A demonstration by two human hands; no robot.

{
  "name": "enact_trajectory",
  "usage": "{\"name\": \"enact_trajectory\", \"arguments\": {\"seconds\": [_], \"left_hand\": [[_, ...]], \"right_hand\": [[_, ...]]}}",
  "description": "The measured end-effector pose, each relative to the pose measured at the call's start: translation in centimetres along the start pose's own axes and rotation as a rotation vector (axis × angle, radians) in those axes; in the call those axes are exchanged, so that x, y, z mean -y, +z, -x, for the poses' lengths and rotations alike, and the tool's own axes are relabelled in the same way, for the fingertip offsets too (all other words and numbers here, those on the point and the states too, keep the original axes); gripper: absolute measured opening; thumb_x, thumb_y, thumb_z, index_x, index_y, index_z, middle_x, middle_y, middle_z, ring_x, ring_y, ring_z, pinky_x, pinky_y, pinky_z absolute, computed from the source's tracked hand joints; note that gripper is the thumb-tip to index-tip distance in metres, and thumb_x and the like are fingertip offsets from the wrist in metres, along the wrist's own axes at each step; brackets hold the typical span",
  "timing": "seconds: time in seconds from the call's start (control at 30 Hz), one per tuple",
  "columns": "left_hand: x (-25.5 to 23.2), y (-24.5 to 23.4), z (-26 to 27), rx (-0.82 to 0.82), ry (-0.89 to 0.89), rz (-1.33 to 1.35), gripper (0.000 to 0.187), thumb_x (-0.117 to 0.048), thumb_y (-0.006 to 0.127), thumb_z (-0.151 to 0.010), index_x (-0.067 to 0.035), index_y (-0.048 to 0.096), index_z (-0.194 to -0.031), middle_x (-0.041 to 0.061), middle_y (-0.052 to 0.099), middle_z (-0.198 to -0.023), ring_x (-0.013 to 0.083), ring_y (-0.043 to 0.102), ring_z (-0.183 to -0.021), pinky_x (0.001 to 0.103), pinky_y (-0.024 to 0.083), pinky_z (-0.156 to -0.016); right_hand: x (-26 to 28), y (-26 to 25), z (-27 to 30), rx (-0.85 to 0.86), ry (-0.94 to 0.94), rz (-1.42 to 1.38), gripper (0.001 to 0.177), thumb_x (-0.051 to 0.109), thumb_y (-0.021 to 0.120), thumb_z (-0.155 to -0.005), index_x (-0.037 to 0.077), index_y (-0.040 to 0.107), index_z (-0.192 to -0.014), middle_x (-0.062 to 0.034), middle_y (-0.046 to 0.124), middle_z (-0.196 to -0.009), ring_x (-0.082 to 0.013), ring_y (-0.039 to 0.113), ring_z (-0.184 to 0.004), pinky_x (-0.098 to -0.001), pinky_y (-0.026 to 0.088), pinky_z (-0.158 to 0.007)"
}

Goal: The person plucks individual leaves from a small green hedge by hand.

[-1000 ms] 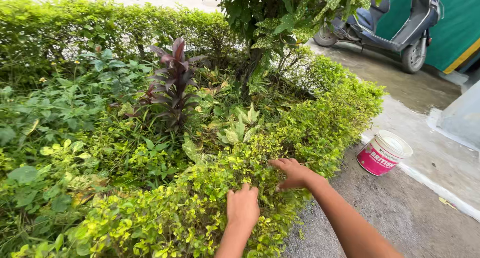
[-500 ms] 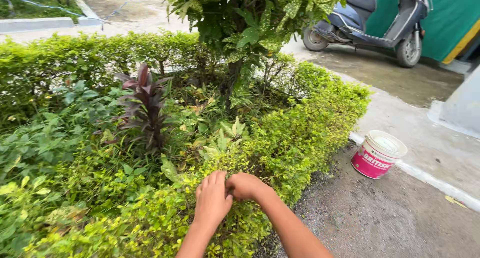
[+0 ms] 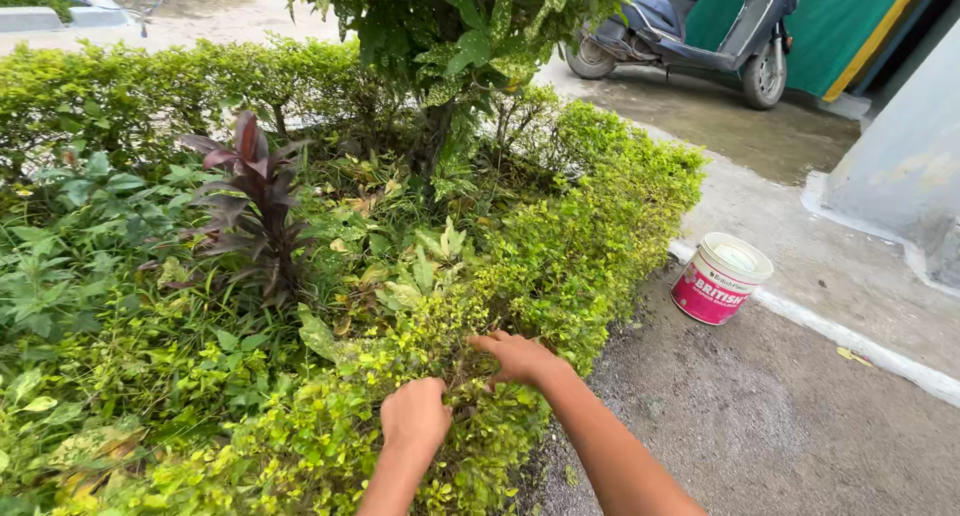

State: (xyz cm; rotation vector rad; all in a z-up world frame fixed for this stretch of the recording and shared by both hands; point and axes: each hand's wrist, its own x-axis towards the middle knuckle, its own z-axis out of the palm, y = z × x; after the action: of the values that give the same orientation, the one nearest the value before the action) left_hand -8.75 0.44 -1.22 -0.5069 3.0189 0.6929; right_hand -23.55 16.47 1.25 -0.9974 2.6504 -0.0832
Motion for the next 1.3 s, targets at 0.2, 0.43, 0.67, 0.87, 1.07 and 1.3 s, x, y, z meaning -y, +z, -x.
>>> {"name": "enact_trajectory", "arguments": {"seconds": [0.2, 0.43, 0.67, 0.87, 1.07, 1.3], "left_hand": [[0.2, -3.6, -3.2, 0.064, -0.096, -0.079, 0.032, -0.025, 0.082, -0.083, -0.005, 0.074, -0.107, 0.018, 0.066, -0.119, 0.0312, 0.067, -0.111, 0.046, 0.059, -0.091], [2.0, -5.9, -2.1, 0.001, -0.231, -0.108, 0.031, -0.026, 0.084, -0.083, -0.007, 0.073, -0.106, 0.017, 0.062, -0.126, 0.0337, 0.057, -0.122, 0.054, 0.046, -0.106], [-8.5, -2.0, -6.5, -0.239, -0.096, -0.067, 0.086, -0.05, 0.09, -0.07, -0.016, 0.052, -0.139, 0.011, 0.054, -0.136, 0.0311, 0.05, -0.131, 0.057, 0.039, -0.112], [-13.1, 0.8, -6.3, 0.11, -0.025, -0.264, 0.102, -0.057, 0.095, -0.066, -0.02, 0.045, -0.147, 0.012, 0.023, -0.163, 0.0346, 0.03, -0.149, 0.063, 0.024, -0.122], [-11.2, 5.0, -11.4, 0.177, 0.0, -0.204, 0.025, -0.017, 0.072, -0.085, -0.015, 0.074, -0.11, 0.014, 0.072, -0.121, 0.0335, 0.072, -0.112, 0.046, 0.06, -0.092], [-5.1, 12.3, -17.7, 0.09, 0.04, -0.023, 0.029, -0.011, 0.077, -0.08, -0.012, 0.069, -0.108, 0.013, 0.071, -0.109, 0.0324, 0.07, -0.108, 0.045, 0.057, -0.092]], "right_hand": [[-1.4, -0.5, -5.3, -0.006, -0.096, 0.085, 0.018, 0.029, 0.071, -0.084, 0.024, 0.077, -0.1, -0.007, 0.078, -0.106, -0.0271, 0.073, -0.101, -0.0428, 0.057, -0.089], [-1.2, -4.7, -9.8, -0.076, -0.203, 0.099, 0.077, 0.039, 0.086, -0.075, 0.031, 0.05, -0.142, -0.0063, 0.05, -0.15, -0.0294, 0.046, -0.14, -0.0459, 0.037, -0.119], [-9.8, -4.0, -3.6, -0.019, 0.002, 0.146, 0.088, 0.038, 0.087, -0.078, 0.033, 0.035, -0.149, -0.0135, 0.038, -0.152, -0.0366, 0.034, -0.142, -0.0596, 0.032, -0.113], [-13.5, 0.7, -4.5, -0.19, -0.024, 0.079, 0.022, 0.017, 0.072, -0.085, 0.024, 0.072, -0.106, -0.0075, 0.075, -0.101, -0.0296, 0.072, -0.099, -0.0459, 0.058, -0.083], [-15.2, -2.8, -5.0, -0.326, 0.044, 0.096, 0.043, 0.007, 0.064, -0.089, 0.028, 0.067, -0.126, -0.0122, 0.074, -0.1, -0.0333, 0.071, -0.098, -0.0462, 0.057, -0.082], [-14.0, -3.9, -8.8, -0.235, 0.064, 0.149, 0.076, 0.034, 0.081, -0.083, 0.021, 0.043, -0.147, -0.0158, 0.045, -0.156, -0.0373, 0.035, -0.142, -0.0578, 0.037, -0.109]]}}
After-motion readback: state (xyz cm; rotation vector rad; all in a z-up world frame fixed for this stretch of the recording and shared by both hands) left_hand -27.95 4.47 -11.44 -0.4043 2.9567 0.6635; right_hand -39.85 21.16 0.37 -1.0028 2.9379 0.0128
